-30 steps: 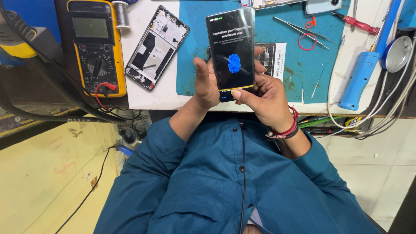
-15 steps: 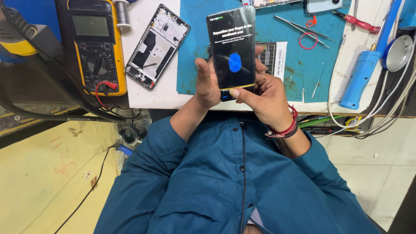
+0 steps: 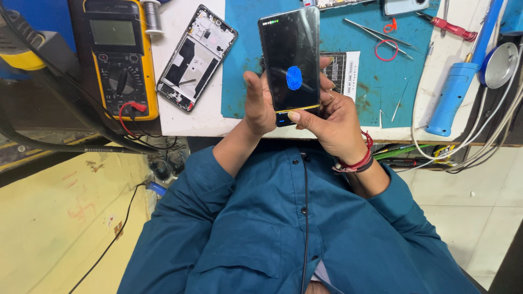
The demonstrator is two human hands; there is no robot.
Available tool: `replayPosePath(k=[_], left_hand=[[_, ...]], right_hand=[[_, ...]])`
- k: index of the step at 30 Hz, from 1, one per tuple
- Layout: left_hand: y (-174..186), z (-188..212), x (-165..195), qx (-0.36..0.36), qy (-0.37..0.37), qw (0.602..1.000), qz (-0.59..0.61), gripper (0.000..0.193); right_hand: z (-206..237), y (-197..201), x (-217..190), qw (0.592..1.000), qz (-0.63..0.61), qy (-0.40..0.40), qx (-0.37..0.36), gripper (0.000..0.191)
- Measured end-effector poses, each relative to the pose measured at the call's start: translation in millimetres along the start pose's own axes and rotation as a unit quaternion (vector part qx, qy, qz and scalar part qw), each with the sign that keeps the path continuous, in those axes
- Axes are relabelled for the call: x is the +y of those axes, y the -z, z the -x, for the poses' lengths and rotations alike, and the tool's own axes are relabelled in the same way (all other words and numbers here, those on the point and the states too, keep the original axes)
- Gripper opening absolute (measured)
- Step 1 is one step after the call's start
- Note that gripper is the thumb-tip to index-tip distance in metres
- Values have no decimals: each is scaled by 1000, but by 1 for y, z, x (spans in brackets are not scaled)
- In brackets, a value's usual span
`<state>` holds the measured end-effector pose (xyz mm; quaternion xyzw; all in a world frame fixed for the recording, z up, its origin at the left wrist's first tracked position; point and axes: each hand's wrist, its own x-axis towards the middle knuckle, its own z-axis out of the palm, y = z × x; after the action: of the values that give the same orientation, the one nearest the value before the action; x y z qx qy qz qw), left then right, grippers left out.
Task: The person tests a smartphone's touchscreen and fingerprint sensor, then removes the back cover and battery, unscrews internal screws with a screwdriver, and pries at the phone's edge with a blue plastic tool while other phone frames and repair tools lie on the workbench.
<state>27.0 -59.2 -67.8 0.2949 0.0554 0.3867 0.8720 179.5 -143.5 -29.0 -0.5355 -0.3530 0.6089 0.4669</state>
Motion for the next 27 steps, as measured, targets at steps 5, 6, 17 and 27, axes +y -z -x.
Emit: replayPosePath(k=[5,6,17,27], left_hand=[[0,-1,1,13,9,999,43,126],[0,-2,1,13,8,999,44,126],[-2,-1,2,-5,16,999,38,128],[-2,-2,2,-14,15,999,48,127]], right_hand=[[-2,5,-6,999,-28,-25,-23,30],[-2,8,-8,998,-31,-37,-30,30],[-1,1,-10,999,28,-12,-39,27],[0,1,-10,998,48,-12,-29,24]])
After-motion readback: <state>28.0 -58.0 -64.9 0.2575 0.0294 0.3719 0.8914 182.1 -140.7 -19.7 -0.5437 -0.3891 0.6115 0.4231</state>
